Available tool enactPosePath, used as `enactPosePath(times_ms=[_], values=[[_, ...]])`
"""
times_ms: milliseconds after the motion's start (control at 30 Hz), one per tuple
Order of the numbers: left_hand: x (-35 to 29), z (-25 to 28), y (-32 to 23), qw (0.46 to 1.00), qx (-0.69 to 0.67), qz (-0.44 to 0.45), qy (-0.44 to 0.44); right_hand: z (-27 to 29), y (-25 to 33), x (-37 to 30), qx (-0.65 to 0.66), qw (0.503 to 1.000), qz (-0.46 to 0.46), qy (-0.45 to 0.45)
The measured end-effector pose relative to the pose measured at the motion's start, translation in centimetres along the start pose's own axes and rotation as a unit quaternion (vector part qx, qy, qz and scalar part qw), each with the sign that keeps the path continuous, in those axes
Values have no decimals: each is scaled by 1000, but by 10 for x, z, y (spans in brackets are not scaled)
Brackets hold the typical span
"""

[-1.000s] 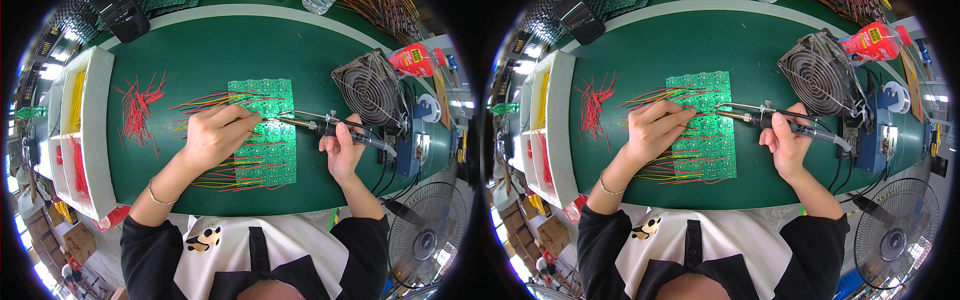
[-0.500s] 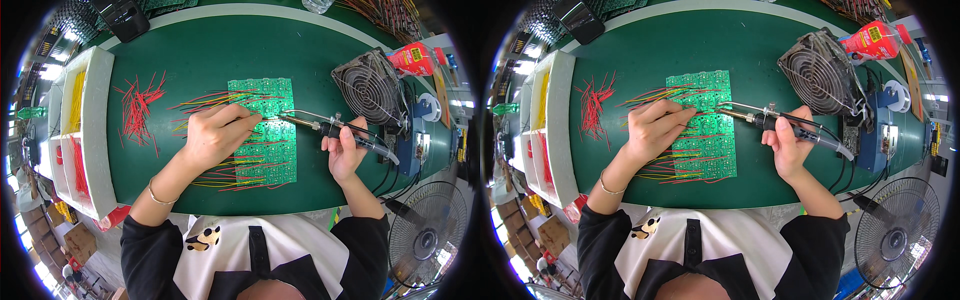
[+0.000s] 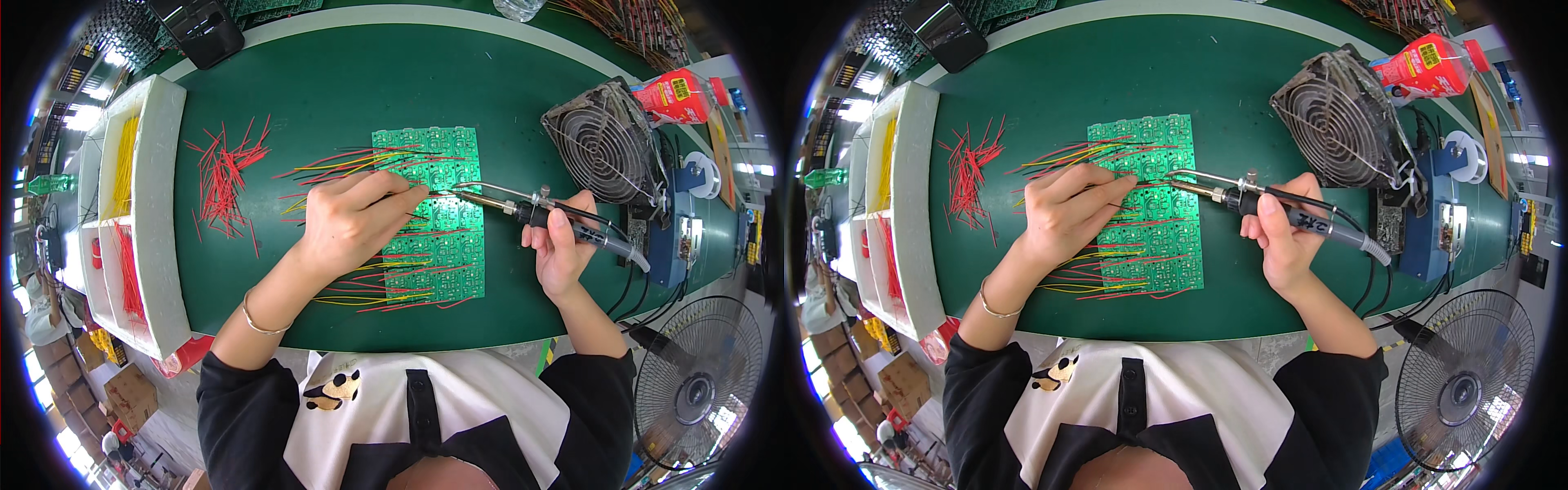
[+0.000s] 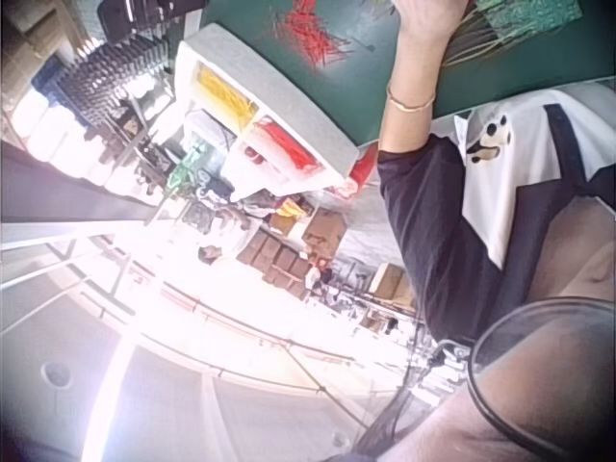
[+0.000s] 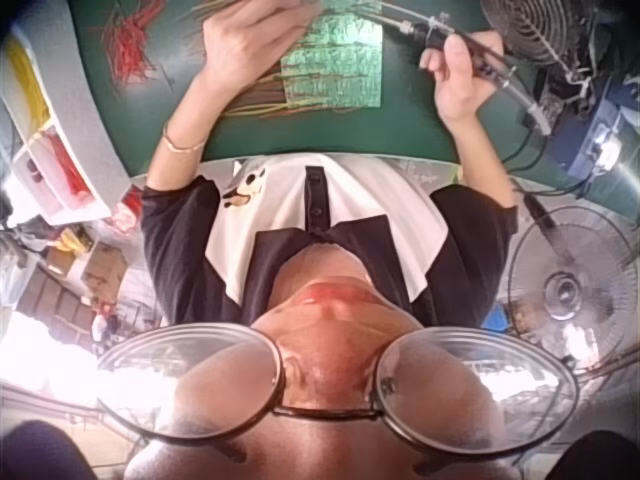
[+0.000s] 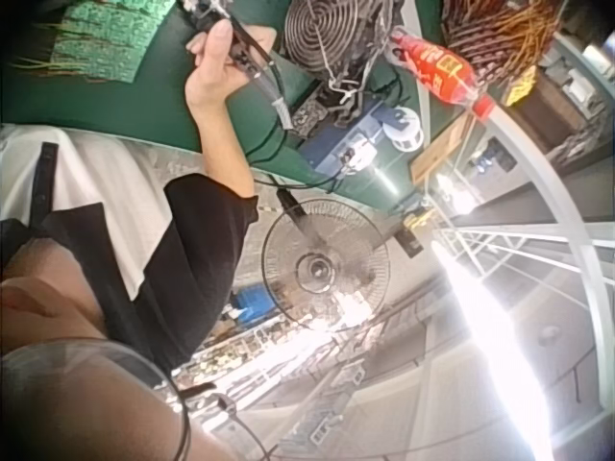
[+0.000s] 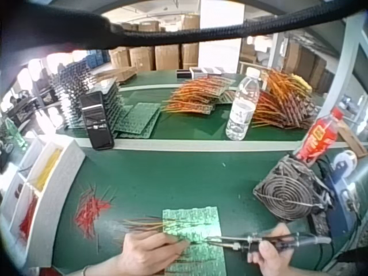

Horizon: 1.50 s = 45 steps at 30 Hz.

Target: The person takes wires from a divided tray and solders them onto a circuit board using a soldering iron.

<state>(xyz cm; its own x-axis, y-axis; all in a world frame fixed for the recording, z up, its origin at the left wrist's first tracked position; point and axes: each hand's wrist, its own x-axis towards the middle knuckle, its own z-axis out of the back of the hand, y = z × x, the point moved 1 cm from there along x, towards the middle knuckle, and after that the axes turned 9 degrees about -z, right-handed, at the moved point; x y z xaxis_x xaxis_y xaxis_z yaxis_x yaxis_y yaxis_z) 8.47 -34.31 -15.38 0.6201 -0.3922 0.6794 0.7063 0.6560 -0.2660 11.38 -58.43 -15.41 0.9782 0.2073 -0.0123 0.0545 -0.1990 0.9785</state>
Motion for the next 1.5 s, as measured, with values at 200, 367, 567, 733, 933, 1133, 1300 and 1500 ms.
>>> enactPosePath(times_ms=[200,367,567,733,933,1133,1300,1500], values=[[1,0,-1,999,27,-24,-6,-1,1,-3,-5,1000,17,20],[2,1,-1,999,35,-28,-3,0,1,-2,-11,999,23,26],[0,0,-1,999,42,-33,-3,0,2,-2,-20,999,20,22],[0,-1,0,999,32,-35,-11,0,1,-1,-4,1000,19,23],[3,1,-1,999,24,-27,-10,0,3,-1,-7,999,34,-10],[3,4,-1,1000,16,-9,8,3,3,3,-19,999,27,-19],[6,23,11,999,22,-11,25,4,3,3,46,998,0,-39],[20,79,11,997,12,81,-2,11,10,2,79,995,10,-57]])
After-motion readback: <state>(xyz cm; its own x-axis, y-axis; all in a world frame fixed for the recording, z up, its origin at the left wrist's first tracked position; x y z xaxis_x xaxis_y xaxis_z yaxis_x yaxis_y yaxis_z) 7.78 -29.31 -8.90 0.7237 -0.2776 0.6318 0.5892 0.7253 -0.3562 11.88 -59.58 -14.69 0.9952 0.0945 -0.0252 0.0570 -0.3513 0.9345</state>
